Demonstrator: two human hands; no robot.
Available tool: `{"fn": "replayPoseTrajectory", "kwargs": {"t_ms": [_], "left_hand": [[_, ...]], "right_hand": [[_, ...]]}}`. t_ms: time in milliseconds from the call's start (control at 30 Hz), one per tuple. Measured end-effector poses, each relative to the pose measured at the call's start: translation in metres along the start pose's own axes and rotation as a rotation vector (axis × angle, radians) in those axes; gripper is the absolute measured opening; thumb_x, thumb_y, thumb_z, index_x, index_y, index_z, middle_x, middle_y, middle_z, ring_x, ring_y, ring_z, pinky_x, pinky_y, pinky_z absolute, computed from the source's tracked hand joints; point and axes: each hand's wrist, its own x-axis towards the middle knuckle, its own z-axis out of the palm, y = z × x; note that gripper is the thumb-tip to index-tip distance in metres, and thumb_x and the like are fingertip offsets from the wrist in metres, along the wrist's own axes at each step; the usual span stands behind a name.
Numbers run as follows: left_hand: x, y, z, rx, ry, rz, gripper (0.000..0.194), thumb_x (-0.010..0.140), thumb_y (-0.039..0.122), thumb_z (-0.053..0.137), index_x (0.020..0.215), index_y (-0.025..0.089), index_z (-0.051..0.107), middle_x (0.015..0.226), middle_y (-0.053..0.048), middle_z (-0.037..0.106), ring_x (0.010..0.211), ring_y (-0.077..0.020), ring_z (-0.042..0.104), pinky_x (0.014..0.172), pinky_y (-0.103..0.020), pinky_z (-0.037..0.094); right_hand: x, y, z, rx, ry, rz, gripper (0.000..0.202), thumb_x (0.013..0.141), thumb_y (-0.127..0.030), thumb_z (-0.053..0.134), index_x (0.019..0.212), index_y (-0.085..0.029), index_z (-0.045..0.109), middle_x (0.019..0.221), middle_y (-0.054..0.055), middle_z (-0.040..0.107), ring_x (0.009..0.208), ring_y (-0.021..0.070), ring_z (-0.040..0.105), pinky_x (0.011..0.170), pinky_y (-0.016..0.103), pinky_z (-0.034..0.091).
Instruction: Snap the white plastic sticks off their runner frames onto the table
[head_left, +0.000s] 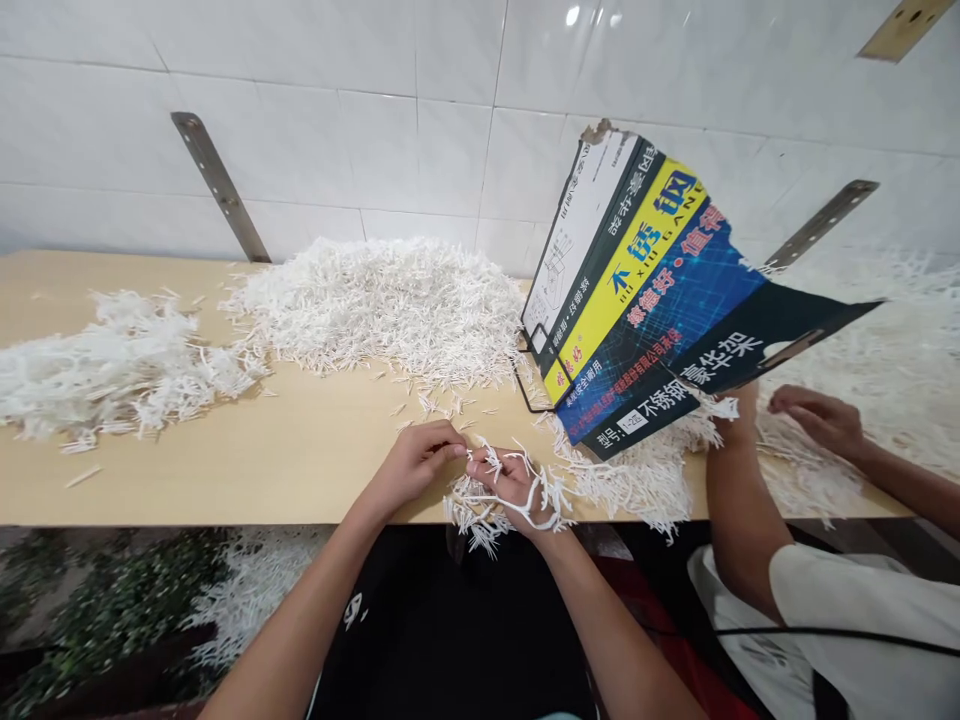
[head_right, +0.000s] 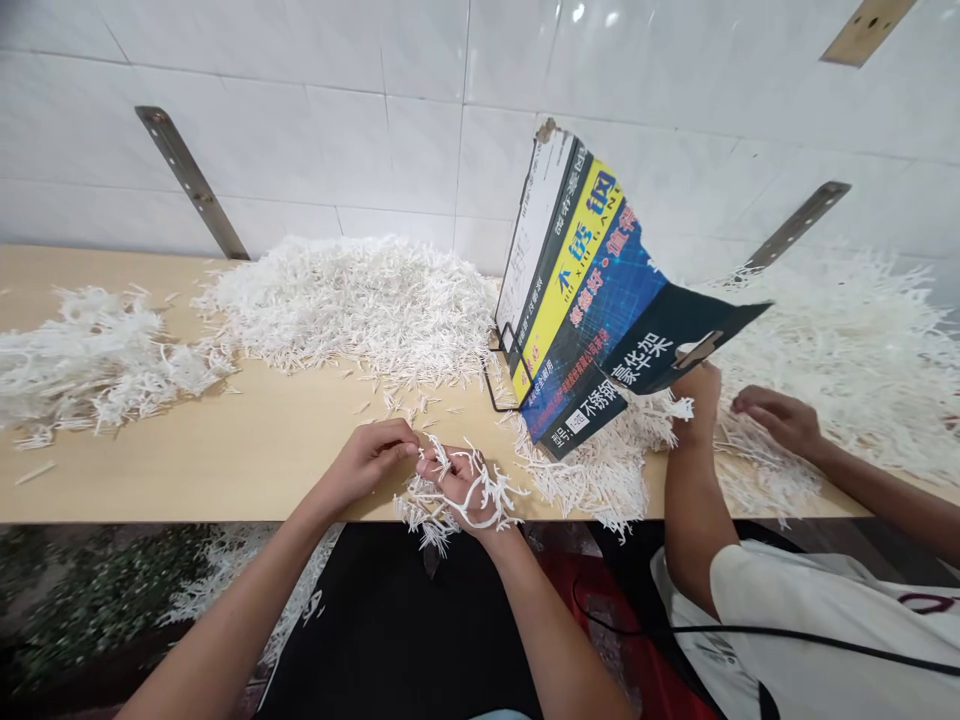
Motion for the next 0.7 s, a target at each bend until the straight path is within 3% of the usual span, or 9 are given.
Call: {"fn": "replayPoseTrajectory", "kwargs": {"t_ms": [67, 133, 233, 300, 400, 467, 533, 600, 700], "left_hand": [[-0.001, -0.008, -0.001, 0.049, 0.120, -0.029, 0.027, 0.096, 0.037, 0.061, 0.080, 0.021, 0.074, 0.081, -0.005, 0.072, 0.077, -0.0191, 0.063, 0.074, -0.028, 0.044], [0.001, -0.013, -0.007, 0.111, 0.321, -0.086, 0.025, 0.097, 0.036, 0.059, 0.082, 0.021, 0.072, 0.080, -0.004, 0.071, 0.077, -0.0191, 0.062, 0.074, -0.029, 0.044], [0.014, -0.016, -0.021, 0.249, 0.521, -0.068, 0.023, 0.100, 0.035, 0.055, 0.092, 0.021, 0.072, 0.087, -0.004, 0.069, 0.079, -0.0186, 0.061, 0.075, -0.030, 0.047], [0.032, -0.018, -0.032, 0.362, 0.559, 0.039, 0.021, 0.100, 0.031, 0.054, 0.107, 0.022, 0.072, 0.109, -0.009, 0.069, 0.091, -0.0201, 0.063, 0.083, -0.033, 0.051], [0.057, -0.023, -0.046, 0.461, 0.682, 0.115, 0.031, 0.096, 0.034, 0.063, 0.125, 0.023, 0.067, 0.150, -0.015, 0.050, 0.127, -0.0275, 0.057, 0.104, -0.042, 0.050], [0.067, -0.025, -0.051, 0.309, 0.721, 0.039, 0.035, 0.100, 0.045, 0.057, 0.127, 0.023, 0.064, 0.135, -0.015, 0.063, 0.111, -0.0236, 0.067, 0.093, -0.038, 0.055], [0.070, -0.027, -0.052, 0.118, 0.719, -0.084, 0.044, 0.104, 0.056, 0.042, 0.121, 0.023, 0.064, 0.090, -0.006, 0.073, 0.070, -0.0168, 0.068, 0.069, -0.029, 0.054], [0.070, -0.029, -0.051, 0.066, 0.717, -0.165, 0.051, 0.103, 0.062, 0.036, 0.107, 0.021, 0.068, 0.055, 0.003, 0.058, 0.045, -0.0140, 0.053, 0.056, -0.026, 0.043], [0.070, -0.032, -0.049, 0.200, 0.711, -0.167, 0.054, 0.104, 0.059, 0.035, 0.087, 0.021, 0.071, 0.047, 0.003, 0.048, 0.047, -0.0154, 0.050, 0.058, -0.027, 0.040]], "right_hand": [[-0.001, 0.003, -0.001, 0.087, -0.021, 0.062, 0.026, 0.076, -0.044, 0.074, 0.068, -0.021, 0.066, 0.056, -0.003, 0.048, 0.053, 0.0135, 0.041, 0.052, 0.027, 0.036], [-0.002, 0.005, -0.004, 0.172, 0.016, 0.075, 0.027, 0.073, -0.043, 0.073, 0.063, -0.020, 0.063, 0.056, -0.002, 0.047, 0.054, 0.0135, 0.041, 0.052, 0.027, 0.035], [0.000, 0.009, -0.007, 0.203, 0.101, 0.050, 0.030, 0.078, -0.046, 0.072, 0.065, -0.019, 0.063, 0.058, -0.002, 0.047, 0.054, 0.0124, 0.040, 0.050, 0.025, 0.031], [0.004, 0.011, -0.006, 0.191, 0.098, 0.066, 0.032, 0.080, -0.049, 0.074, 0.070, -0.019, 0.065, 0.058, -0.003, 0.047, 0.053, 0.0118, 0.040, 0.050, 0.025, 0.031], [0.008, 0.012, -0.005, 0.196, 0.068, 0.092, 0.036, 0.080, -0.053, 0.077, 0.073, -0.019, 0.065, 0.059, -0.003, 0.047, 0.053, 0.0116, 0.042, 0.051, 0.024, 0.033], [0.009, 0.012, -0.004, 0.222, 0.082, 0.088, 0.037, 0.080, -0.054, 0.077, 0.074, -0.020, 0.064, 0.059, -0.004, 0.046, 0.052, 0.0109, 0.039, 0.050, 0.024, 0.030], [0.009, 0.012, -0.005, 0.236, 0.099, 0.083, 0.038, 0.081, -0.055, 0.076, 0.075, -0.020, 0.063, 0.059, -0.004, 0.045, 0.051, 0.0106, 0.036, 0.049, 0.024, 0.027], [0.008, 0.012, -0.005, 0.230, 0.103, 0.087, 0.039, 0.081, -0.056, 0.076, 0.076, -0.020, 0.063, 0.058, -0.005, 0.044, 0.051, 0.0107, 0.035, 0.049, 0.024, 0.026], [0.008, 0.013, -0.005, 0.218, 0.087, 0.092, 0.040, 0.082, -0.057, 0.076, 0.078, -0.019, 0.063, 0.057, -0.005, 0.043, 0.051, 0.0104, 0.035, 0.050, 0.025, 0.025]]}}
